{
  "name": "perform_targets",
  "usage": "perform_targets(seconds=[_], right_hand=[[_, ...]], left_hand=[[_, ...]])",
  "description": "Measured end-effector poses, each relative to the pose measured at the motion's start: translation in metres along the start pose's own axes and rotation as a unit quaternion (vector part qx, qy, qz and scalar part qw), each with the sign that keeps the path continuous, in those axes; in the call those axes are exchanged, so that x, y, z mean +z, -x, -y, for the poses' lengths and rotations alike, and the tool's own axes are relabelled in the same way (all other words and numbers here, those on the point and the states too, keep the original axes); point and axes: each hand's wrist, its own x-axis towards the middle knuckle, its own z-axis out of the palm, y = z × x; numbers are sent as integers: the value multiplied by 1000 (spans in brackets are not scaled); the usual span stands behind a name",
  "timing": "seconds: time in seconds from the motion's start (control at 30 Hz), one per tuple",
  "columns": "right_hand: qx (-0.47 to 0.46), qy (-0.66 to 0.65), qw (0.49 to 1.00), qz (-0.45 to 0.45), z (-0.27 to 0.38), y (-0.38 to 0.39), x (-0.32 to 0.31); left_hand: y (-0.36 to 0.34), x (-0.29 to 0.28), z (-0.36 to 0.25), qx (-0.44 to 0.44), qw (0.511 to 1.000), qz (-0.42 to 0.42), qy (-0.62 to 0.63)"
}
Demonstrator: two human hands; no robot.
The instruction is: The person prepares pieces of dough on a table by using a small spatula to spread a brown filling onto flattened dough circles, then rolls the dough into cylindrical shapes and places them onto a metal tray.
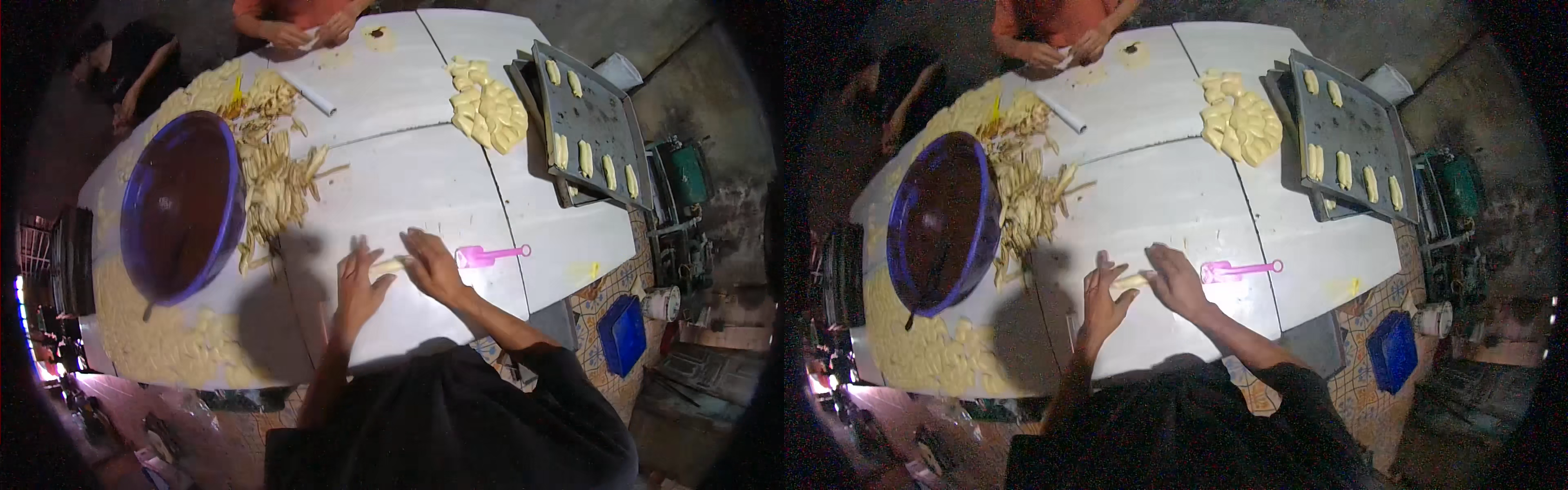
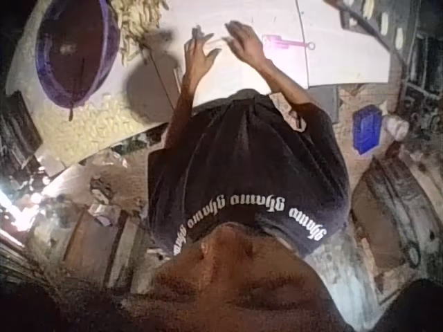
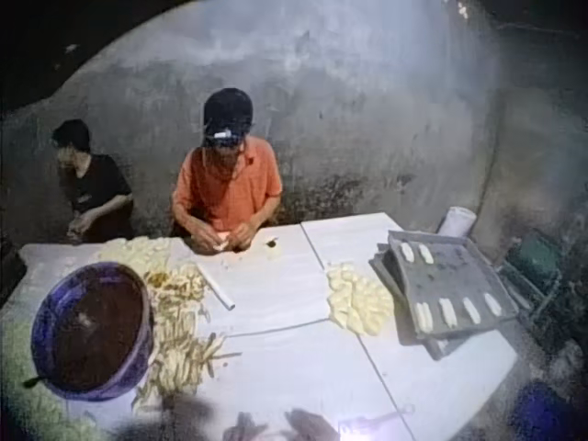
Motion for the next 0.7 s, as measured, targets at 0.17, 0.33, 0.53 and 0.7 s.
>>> perform_targets(seconds=[0.17,0.33,0.53,0.7], right_hand=[[-15,-88,996,28,13,12,8],[12,-268,932,246,17,80,-55],[155,21,981,-111,-31,162,-124],[367,355,836,-200,-144,202,-202]], left_hand=[[14,4,0,9,985,-109,135],[94,1,-53,-31,994,80,71],[189,13,16,-175,984,21,38],[144,7,7,-79,979,-124,-140]])
